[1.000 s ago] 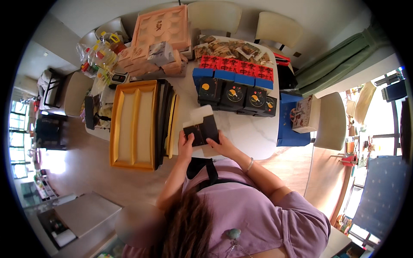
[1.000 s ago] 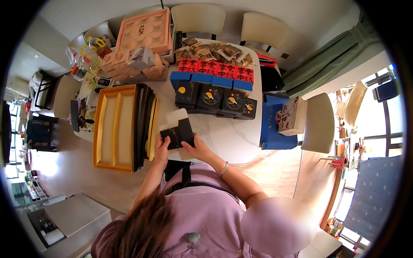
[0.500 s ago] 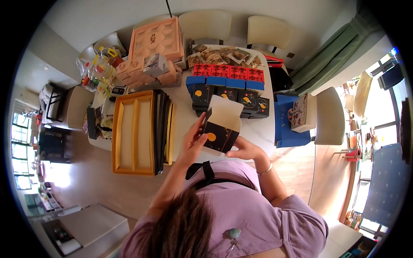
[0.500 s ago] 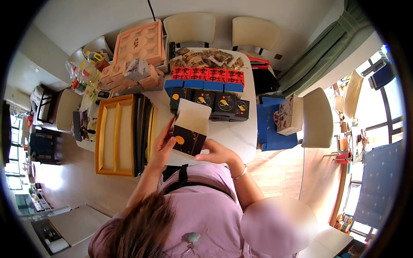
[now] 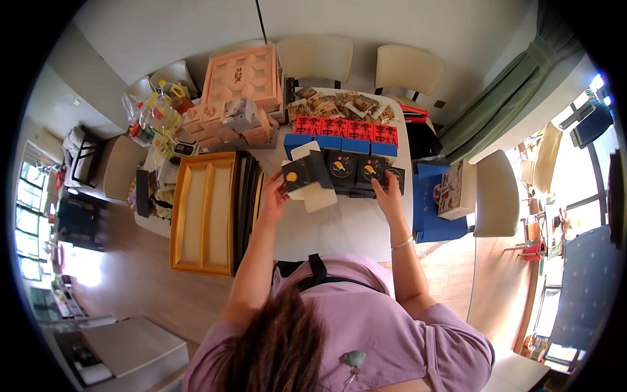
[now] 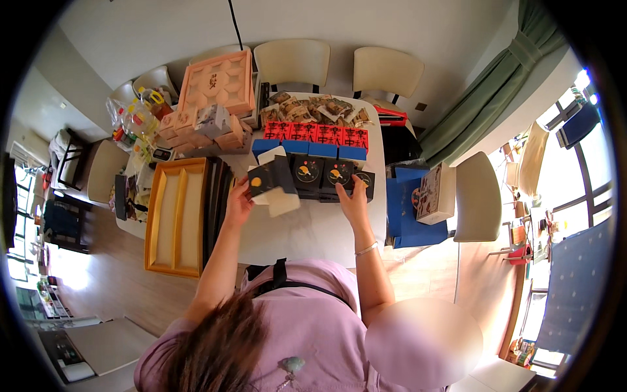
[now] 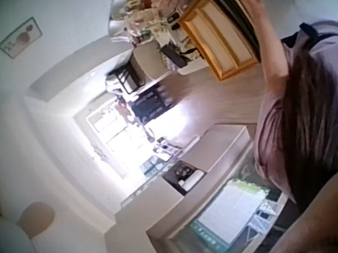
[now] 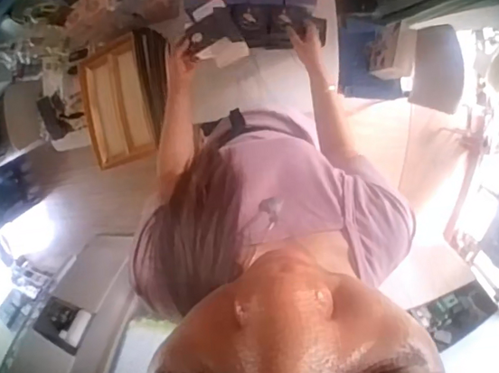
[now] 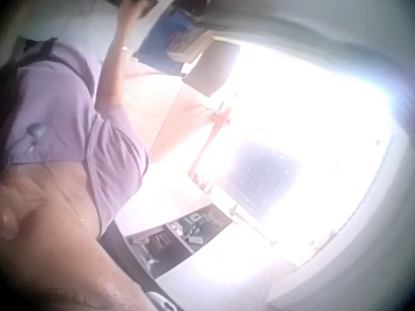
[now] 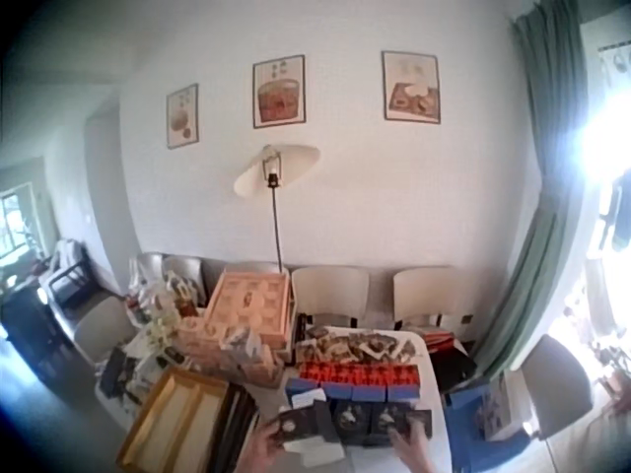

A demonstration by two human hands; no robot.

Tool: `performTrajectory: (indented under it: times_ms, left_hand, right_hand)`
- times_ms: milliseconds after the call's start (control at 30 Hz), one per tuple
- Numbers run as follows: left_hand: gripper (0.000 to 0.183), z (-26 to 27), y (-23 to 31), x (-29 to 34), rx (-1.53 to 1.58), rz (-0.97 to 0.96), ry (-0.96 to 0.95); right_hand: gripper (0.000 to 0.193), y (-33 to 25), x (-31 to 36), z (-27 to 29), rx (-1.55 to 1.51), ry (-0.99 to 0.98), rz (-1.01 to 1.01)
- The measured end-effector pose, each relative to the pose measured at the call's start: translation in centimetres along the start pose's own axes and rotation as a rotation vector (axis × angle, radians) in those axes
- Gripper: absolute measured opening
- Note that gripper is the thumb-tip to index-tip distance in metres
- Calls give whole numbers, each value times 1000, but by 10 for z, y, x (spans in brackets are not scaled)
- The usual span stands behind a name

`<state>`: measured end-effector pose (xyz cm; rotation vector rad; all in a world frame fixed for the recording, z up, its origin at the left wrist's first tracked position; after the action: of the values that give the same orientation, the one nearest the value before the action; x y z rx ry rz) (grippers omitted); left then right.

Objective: The person assembles small black cardboard boxes by folding the flaps and securing them with yellow circular stickers. They handle the boxes one at a time, picking them up from a pile, folding the sides, and placing them on the table.

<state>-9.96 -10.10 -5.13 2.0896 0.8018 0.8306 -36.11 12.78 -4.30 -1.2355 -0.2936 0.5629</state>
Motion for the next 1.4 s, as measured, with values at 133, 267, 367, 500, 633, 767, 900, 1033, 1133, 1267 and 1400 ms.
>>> performTrajectory:
  times_ms: [133, 267, 367, 500, 633, 767, 900, 1033, 1133, 1267, 1400]
  left_hand:
    - [44, -9, -9, 6, -176, 125, 120]
    - [62, -19, -19, 19, -112, 163, 130]
    - [62, -20, -42, 29, -332, 76, 46]
    - [58, 2, -79, 38, -567, 98, 7]
    - [53, 46, -139, 39, -707, 154, -112]
    - [42, 40, -178, 55, -670, 483, -186]
    - [41, 33, -202, 56, -653, 552, -223]
    - [45, 31, -186, 65, -609, 409, -187]
    - [51, 20, -151, 86, -566, 190, -195]
    - [58, 5, -91, 111, -604, 77, -315]
    - [51, -43, -23, 129, -515, -125, -309]
  right_hand:
    - [62, -5, 1, -5, 5, -47, 54]
    - [61, 0, 2, -8, 14, -55, 108]
    - [54, -6, 11, -8, 5, 53, 98]
    - [38, 7, 35, 11, -131, 226, 8]
    - [32, 79, 64, 9, 286, -272, -198]
    - [74, 110, 96, -19, 486, -502, -418]
    - [73, 104, 109, -47, 61, -653, -666]
    - [72, 80, 125, -59, -76, -827, -748]
    - [72, 42, 127, -65, -56, -899, -552]
    - [66, 5, 127, -71, -210, -665, -241]
    - [66, -38, 115, -70, -412, -615, -110]
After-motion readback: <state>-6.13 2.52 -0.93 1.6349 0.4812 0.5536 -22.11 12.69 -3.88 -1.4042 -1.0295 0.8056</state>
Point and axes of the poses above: each hand's wrist, its own x-axis away from the middle knuckle, its own z-axis out of the back of the hand, y = z × x, the point moved 3 cm from there along -x, towards the middle knuckle, and after that the axes turned 2 degrees about -x, right-handed, at the moved point
